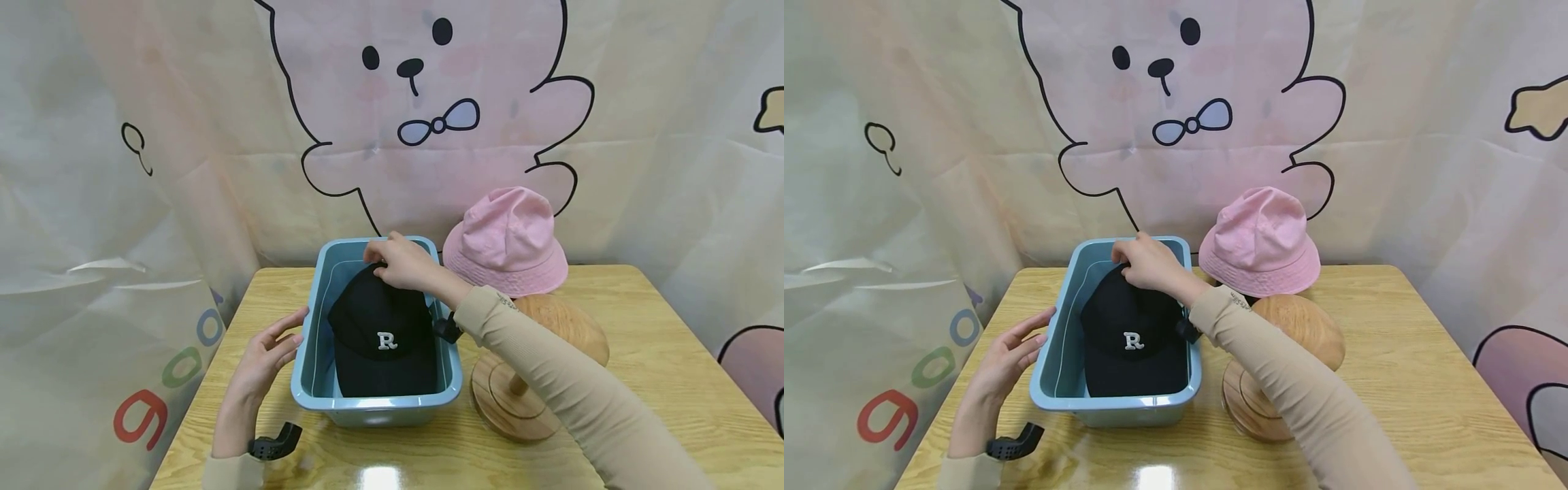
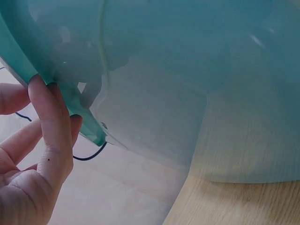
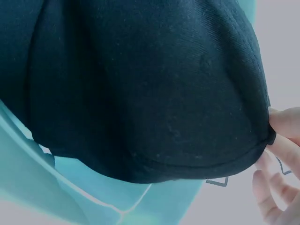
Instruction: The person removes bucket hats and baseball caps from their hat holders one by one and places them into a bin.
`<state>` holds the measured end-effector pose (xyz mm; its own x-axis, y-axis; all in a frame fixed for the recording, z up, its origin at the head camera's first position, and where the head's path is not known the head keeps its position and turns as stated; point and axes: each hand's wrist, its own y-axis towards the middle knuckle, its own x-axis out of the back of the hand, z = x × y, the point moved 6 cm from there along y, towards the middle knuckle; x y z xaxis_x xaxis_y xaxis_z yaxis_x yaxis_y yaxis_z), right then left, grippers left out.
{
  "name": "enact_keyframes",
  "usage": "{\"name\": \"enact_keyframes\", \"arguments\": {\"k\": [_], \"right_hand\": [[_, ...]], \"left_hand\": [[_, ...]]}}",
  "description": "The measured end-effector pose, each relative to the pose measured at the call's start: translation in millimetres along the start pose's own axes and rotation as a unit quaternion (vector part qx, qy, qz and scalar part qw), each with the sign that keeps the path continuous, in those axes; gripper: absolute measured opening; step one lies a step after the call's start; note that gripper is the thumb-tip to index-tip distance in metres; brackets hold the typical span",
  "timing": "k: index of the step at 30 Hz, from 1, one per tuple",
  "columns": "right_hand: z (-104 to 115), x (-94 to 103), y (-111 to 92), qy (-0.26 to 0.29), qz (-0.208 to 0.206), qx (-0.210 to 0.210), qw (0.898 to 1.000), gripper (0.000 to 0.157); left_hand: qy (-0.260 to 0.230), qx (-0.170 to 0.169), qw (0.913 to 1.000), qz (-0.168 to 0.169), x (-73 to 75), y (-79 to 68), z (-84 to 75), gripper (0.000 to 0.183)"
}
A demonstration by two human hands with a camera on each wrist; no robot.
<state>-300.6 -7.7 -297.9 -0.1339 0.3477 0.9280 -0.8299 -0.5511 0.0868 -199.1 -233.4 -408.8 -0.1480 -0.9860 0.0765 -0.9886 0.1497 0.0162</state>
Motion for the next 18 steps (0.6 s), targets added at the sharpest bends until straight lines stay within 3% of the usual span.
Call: {"name": "enact_keyframes", "arguments": {"k": [12, 18], "right_hand": [[-4.8, -13.5, 8.3, 0.006, 0.026, 0.001, 1.000, 0.013], [-3.7, -21.8, 11.4, 0.001, 0.049, 0.016, 0.999, 0.021]], "left_hand": [[-0.022, -0.011, 0.9996, 0.012, -1.8, -0.1, -0.1, 0.050], [-0.015, -0.011, 0.9998, 0.010, -0.4, -0.5, 0.1, 0.051]]}}
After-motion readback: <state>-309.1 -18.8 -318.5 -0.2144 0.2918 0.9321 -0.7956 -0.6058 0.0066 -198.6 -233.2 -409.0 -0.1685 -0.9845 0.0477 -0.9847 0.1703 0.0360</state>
